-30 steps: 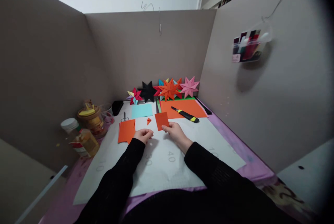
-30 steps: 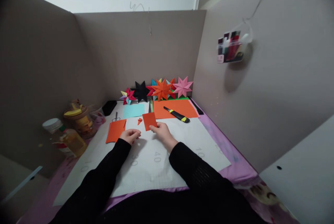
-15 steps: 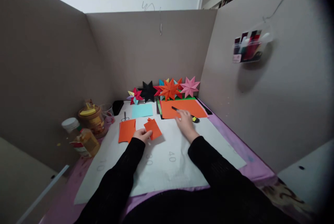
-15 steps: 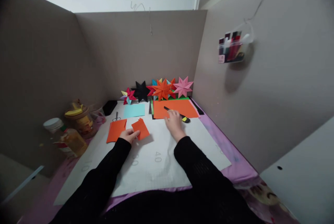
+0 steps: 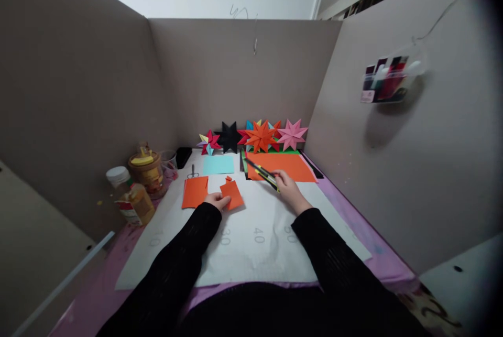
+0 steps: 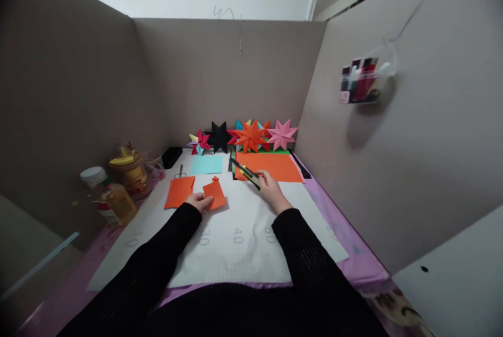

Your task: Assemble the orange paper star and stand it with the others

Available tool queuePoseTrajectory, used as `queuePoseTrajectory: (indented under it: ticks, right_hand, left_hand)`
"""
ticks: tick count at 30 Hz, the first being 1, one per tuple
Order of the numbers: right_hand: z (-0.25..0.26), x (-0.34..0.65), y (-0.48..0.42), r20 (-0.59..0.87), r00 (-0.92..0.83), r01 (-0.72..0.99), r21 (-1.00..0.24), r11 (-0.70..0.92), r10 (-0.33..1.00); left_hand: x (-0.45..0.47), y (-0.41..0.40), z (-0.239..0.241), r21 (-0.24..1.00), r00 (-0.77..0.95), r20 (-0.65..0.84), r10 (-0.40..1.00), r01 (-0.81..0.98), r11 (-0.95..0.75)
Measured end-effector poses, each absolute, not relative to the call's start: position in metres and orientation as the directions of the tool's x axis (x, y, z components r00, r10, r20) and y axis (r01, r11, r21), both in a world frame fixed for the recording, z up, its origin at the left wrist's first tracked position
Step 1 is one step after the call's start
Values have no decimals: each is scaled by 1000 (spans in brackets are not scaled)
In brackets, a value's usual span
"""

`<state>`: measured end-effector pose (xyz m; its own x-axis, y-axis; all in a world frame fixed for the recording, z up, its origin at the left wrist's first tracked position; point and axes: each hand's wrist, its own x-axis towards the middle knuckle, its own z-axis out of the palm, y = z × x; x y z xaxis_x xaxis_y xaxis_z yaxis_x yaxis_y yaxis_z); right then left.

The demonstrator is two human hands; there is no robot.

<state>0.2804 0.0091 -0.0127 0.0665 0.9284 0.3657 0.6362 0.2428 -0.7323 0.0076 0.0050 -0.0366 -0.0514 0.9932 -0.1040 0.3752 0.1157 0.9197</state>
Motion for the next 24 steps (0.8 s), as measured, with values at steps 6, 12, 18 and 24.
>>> queuePoseTrajectory:
  ticks: [6,12,18,24]
  right_hand:
    - [-12,277,5,291,-115,393,-865,313,950]
    - [-21,295,17,296,-116,683,-670,292,948]
    - [-25,283,17,304,-214,830,-445,337,928]
    - [-22,253,12,293,-387,840,-279,465,875]
  left_hand:
    - [3,8,-32,908,-95,-72,993,406,105]
    - [-1,3,-22,844,-147,-45,988,523,116]
    - [-1,5,-24,740,-155,-28,988,661,125]
    - [-4,13,-36,690,-119,8,993,719,81]
